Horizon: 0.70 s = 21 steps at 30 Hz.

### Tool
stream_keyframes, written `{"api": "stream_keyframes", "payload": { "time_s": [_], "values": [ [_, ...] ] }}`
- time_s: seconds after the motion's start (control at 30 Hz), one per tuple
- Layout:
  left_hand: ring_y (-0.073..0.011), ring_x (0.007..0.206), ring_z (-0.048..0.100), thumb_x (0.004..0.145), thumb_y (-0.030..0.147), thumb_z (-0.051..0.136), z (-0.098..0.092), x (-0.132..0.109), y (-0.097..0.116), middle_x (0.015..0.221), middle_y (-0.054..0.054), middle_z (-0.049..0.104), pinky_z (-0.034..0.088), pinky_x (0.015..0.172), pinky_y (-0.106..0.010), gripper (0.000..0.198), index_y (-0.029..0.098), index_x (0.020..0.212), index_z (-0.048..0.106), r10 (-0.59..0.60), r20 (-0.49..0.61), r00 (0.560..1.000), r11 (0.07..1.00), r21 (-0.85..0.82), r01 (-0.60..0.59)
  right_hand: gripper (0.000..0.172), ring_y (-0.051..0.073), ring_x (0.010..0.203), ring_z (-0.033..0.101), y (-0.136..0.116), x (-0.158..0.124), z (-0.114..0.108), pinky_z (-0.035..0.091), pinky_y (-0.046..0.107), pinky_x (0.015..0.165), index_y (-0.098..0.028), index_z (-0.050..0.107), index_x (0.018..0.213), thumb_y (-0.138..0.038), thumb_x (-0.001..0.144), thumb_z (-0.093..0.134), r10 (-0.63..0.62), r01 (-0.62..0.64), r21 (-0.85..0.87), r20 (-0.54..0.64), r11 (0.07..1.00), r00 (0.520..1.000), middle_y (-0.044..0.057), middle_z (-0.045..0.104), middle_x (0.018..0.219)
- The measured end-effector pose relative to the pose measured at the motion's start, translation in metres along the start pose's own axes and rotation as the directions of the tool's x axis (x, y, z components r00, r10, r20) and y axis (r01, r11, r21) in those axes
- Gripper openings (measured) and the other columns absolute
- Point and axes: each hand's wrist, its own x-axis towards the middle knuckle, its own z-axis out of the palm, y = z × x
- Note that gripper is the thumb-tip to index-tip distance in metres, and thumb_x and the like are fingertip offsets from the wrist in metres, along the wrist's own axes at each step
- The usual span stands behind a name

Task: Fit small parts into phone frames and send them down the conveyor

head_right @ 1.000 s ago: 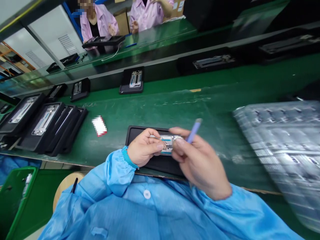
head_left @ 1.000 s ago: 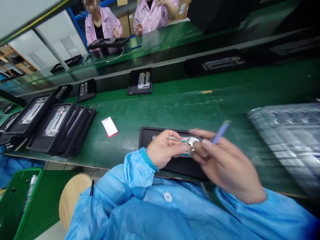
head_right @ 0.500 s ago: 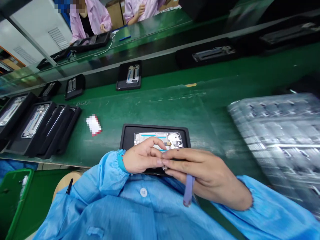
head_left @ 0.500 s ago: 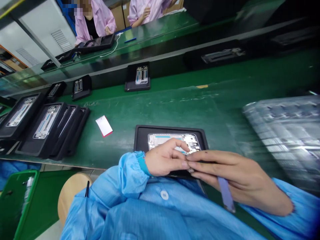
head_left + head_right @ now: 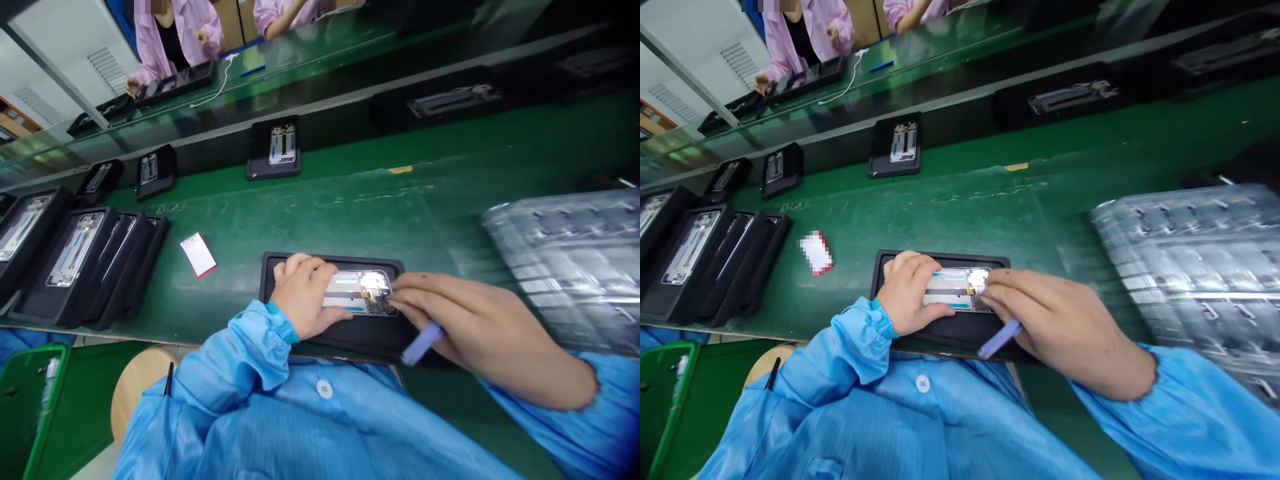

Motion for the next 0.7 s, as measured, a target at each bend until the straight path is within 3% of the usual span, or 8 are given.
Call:
{"api": "stream_keyframes", "payload": {
  "time_s": [0.07, 0.2, 0.37, 0.53, 0.7],
  "values": [
    [-0.0422, 0.145, 0.047, 0.079, 0.053, 0.093, -0.002, 0.001, -0.01, 0.15, -0.016, 0.064, 0.038, 0.113, -0.065, 0.072, 0.023, 0.137, 0.064, 0.034, 0.099, 0.994, 0.993, 0.107, -0.044, 0.018, 0.024, 0.09, 0.077, 0.012, 0.003, 0.01, 0.061, 0.037, 0.075, -0.019, 0.077, 0.104, -0.024, 0.106, 0.06, -0.041, 0.045, -0.099, 0.048, 0.994, 0.998, 0.011, 0.082, 0.11],
    [-0.0375, 0.141, 0.052, 0.08, 0.049, 0.093, -0.001, -0.006, -0.022, 0.152, -0.014, 0.065, 0.037, 0.11, -0.06, 0.072, 0.024, 0.14, 0.062, 0.139, 0.214, 0.967, 0.985, 0.069, -0.157, 0.024, 0.022, 0.087, 0.074, 0.022, 0.004, 0.032, 0.058, 0.037, 0.076, -0.019, 0.076, 0.103, -0.022, 0.109, 0.053, -0.127, 0.15, -0.138, 0.166, 0.979, 0.978, 0.009, 0.08, 0.107],
    [-0.0378, 0.14, 0.054, 0.079, 0.045, 0.094, -0.001, -0.014, -0.024, 0.149, -0.015, 0.067, 0.035, 0.112, -0.059, 0.075, 0.023, 0.141, 0.061, 0.19, 0.185, 0.964, 0.981, 0.004, -0.194, 0.022, 0.022, 0.087, 0.072, 0.015, -0.005, 0.052, 0.054, 0.035, 0.076, -0.015, 0.075, 0.103, -0.021, 0.108, 0.055, -0.15, 0.166, -0.083, 0.179, 0.983, 0.972, 0.01, 0.078, 0.102],
    [-0.0388, 0.138, 0.055, 0.077, 0.044, 0.096, 0.0, -0.014, -0.023, 0.15, -0.014, 0.067, 0.036, 0.113, -0.06, 0.078, 0.023, 0.142, 0.06, 0.204, 0.181, 0.962, 0.979, -0.008, -0.206, 0.017, 0.023, 0.09, 0.072, 0.006, -0.007, 0.054, 0.052, 0.035, 0.077, -0.017, 0.075, 0.107, -0.02, 0.106, 0.059, -0.093, 0.116, -0.124, 0.181, 0.985, 0.979, 0.01, 0.078, 0.106],
    [-0.0397, 0.138, 0.055, 0.077, 0.044, 0.097, 0.0, -0.013, -0.023, 0.15, -0.016, 0.066, 0.038, 0.112, -0.061, 0.08, 0.022, 0.143, 0.058, 0.211, 0.17, 0.963, 0.977, -0.01, -0.212, 0.021, 0.022, 0.087, 0.069, 0.0, 0.004, 0.057, 0.053, 0.035, 0.077, -0.015, 0.072, 0.106, -0.014, 0.106, 0.051, -0.117, 0.146, -0.139, 0.199, 0.979, 0.973, 0.01, 0.076, 0.102]
  ]
}}
